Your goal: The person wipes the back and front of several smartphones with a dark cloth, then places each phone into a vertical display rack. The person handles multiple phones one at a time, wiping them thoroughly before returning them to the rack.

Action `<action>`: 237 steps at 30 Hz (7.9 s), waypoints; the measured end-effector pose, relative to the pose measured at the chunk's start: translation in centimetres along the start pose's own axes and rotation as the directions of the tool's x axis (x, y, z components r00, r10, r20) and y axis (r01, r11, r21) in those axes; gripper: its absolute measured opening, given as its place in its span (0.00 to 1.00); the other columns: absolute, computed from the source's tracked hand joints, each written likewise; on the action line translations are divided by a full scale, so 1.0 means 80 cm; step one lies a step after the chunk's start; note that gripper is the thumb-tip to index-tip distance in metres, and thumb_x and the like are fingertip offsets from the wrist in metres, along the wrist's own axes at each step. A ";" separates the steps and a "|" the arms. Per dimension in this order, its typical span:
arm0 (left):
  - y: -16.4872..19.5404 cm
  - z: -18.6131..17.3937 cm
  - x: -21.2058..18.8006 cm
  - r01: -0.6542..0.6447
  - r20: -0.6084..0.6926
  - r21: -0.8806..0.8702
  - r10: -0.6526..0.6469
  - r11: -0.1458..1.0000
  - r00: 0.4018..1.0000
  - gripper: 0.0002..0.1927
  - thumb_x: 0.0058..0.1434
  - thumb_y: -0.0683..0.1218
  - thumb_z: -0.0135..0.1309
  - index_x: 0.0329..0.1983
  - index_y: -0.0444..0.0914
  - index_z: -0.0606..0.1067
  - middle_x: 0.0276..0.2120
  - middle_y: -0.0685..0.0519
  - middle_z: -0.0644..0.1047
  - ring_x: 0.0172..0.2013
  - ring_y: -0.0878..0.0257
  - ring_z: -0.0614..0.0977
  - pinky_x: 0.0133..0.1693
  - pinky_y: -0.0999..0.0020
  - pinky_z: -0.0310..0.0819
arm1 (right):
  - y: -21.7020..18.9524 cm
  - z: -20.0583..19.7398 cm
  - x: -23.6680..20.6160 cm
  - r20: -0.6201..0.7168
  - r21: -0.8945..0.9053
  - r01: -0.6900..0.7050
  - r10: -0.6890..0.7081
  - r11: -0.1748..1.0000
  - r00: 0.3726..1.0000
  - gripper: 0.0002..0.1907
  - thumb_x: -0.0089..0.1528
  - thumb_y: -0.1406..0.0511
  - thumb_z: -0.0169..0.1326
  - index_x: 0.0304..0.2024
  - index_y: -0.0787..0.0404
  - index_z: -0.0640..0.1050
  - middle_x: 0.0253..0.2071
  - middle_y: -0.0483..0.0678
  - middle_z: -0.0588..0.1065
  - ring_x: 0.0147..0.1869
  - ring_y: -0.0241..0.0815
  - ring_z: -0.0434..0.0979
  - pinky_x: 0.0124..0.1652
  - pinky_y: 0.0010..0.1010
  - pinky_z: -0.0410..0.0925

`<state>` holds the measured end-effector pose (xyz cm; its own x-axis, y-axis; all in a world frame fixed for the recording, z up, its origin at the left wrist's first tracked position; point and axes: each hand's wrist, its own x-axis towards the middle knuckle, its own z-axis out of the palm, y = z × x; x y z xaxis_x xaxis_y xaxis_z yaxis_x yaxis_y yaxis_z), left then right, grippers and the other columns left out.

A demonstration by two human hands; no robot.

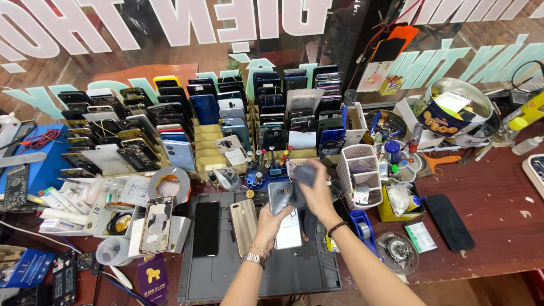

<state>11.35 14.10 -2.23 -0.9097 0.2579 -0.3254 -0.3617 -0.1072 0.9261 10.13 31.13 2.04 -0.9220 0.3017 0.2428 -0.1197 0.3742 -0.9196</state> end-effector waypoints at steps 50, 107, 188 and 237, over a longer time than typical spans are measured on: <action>0.095 -0.068 0.066 -0.108 -0.141 -0.251 0.074 0.962 0.987 0.20 0.58 0.40 0.63 0.53 0.34 0.76 0.46 0.49 0.82 0.42 0.63 0.83 0.43 0.68 0.80 | -0.077 0.024 0.003 0.088 -0.006 0.001 -0.001 1.000 0.996 0.31 0.60 0.71 0.54 0.67 0.55 0.68 0.66 0.51 0.69 0.71 0.46 0.69 0.65 0.32 0.61; 0.149 -0.126 0.045 -0.199 0.125 -0.059 0.205 0.978 0.971 0.24 0.62 0.40 0.58 0.62 0.36 0.70 0.49 0.53 0.80 0.48 0.68 0.80 0.50 0.70 0.76 | -0.106 0.081 0.163 0.738 -0.034 -0.077 0.077 0.996 0.671 0.19 0.66 0.62 0.53 0.59 0.61 0.76 0.45 0.46 0.81 0.42 0.31 0.78 0.38 0.26 0.75; 0.005 -0.091 -0.010 0.344 -0.514 0.753 0.174 0.560 0.840 0.65 0.42 0.49 0.76 0.76 0.37 0.46 0.61 0.38 0.65 0.61 0.44 0.69 0.61 0.56 0.66 | 0.048 -0.020 -0.049 0.579 -0.781 0.397 0.321 0.482 0.749 0.52 0.48 0.63 0.69 0.71 0.38 0.59 0.71 0.57 0.54 0.66 0.63 0.66 0.60 0.43 0.68; 0.064 -0.069 0.022 -0.108 -0.202 -0.598 -0.018 0.794 0.979 0.25 0.68 0.60 0.49 0.56 0.37 0.74 0.49 0.49 0.80 0.47 0.59 0.82 0.48 0.60 0.79 | -0.114 0.026 -0.039 0.287 -0.151 0.185 -0.136 0.971 0.948 0.25 0.55 0.65 0.59 0.57 0.51 0.77 0.66 0.56 0.67 0.69 0.58 0.68 0.63 0.41 0.65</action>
<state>6.75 8.67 0.91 -0.9254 0.0609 -0.3740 -0.3106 -0.6873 0.6566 13.34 24.96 9.00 -0.9635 -0.0164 0.2672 -0.2316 0.5516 -0.8013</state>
